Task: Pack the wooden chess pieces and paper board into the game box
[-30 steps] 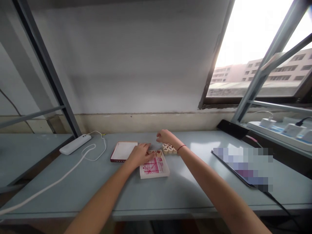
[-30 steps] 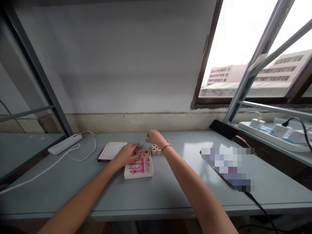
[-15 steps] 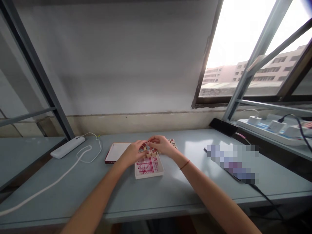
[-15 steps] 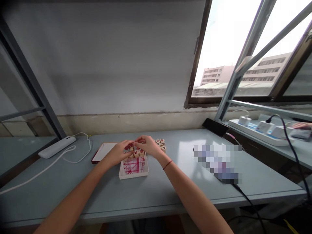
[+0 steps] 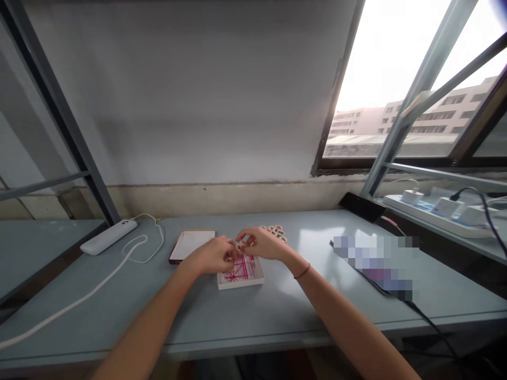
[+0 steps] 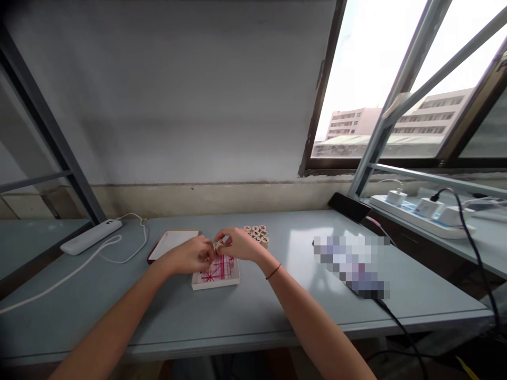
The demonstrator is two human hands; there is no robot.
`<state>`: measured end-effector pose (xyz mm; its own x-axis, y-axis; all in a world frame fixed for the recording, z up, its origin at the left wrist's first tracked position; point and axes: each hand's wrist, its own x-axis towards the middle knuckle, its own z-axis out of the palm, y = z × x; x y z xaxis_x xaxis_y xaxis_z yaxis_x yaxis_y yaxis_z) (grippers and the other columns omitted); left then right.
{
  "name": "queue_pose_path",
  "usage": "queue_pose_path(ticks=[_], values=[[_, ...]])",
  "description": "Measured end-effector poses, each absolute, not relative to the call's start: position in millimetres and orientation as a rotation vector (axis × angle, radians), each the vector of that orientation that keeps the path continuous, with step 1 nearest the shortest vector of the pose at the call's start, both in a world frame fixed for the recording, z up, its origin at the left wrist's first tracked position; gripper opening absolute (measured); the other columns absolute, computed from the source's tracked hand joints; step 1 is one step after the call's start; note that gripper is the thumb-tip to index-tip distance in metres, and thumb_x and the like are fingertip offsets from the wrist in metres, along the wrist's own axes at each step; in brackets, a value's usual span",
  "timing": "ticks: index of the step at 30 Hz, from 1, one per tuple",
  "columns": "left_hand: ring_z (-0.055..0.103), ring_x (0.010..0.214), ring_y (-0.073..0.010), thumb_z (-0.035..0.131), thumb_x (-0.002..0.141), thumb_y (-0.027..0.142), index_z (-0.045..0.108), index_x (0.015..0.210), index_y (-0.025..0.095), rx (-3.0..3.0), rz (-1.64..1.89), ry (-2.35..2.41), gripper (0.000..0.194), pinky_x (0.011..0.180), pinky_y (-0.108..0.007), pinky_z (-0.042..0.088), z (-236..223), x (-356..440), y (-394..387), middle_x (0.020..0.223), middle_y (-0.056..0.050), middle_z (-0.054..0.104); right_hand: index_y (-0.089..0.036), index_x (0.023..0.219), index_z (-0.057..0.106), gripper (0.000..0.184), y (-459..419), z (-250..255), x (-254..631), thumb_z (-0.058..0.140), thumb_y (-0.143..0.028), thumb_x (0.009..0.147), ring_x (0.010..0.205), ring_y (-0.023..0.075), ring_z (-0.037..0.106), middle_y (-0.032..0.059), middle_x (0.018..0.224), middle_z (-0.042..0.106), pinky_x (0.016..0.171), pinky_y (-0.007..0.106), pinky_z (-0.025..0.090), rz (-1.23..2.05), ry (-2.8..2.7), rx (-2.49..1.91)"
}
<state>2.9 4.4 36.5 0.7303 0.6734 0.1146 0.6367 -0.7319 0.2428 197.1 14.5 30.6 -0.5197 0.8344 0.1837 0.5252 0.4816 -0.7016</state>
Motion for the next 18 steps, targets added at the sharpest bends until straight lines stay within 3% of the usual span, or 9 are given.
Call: queue_pose_path(ticks=[5,11,18], values=[[0.056,0.075,-0.0164,0.045,0.074,0.022,0.060,0.078,0.018,2.610,0.441,1.443,0.016,0.067,-0.024,0.040,45.0,-15.0,14.3,0.081,-0.003,0.062,-0.021,0.094,0.063,0.025,-2.0,26.8,178.8,0.057,-0.016,0.070,0.070,0.0126,0.056,0.0023,0.086,0.064,0.061,0.021,0.039,0.474,-2.439,-1.045],[0.059,0.080,-0.0168,0.043,0.076,0.024,0.063,0.087,0.020,2.531,0.366,1.502,0.023,0.072,-0.024,0.042,35.3,-24.5,24.0,0.090,-0.003,0.065,-0.019,0.098,0.059,0.023,-6.3,15.5,169.2,0.055,-0.020,0.076,0.071,0.0145,0.057,0.0058,0.093,0.062,0.055,0.022,0.031,0.194,-2.614,-1.143],[0.061,0.084,-0.0198,0.047,0.076,0.029,0.067,0.091,0.020,2.541,0.295,1.487,0.027,0.070,-0.024,0.043,25.6,-25.6,28.0,0.092,-0.006,0.066,-0.021,0.097,0.056,0.018,-7.2,15.3,168.2,0.053,-0.024,0.079,0.073,0.0171,0.059,0.0045,0.089,0.064,0.052,0.023,0.025,0.130,-2.665,-1.207]])
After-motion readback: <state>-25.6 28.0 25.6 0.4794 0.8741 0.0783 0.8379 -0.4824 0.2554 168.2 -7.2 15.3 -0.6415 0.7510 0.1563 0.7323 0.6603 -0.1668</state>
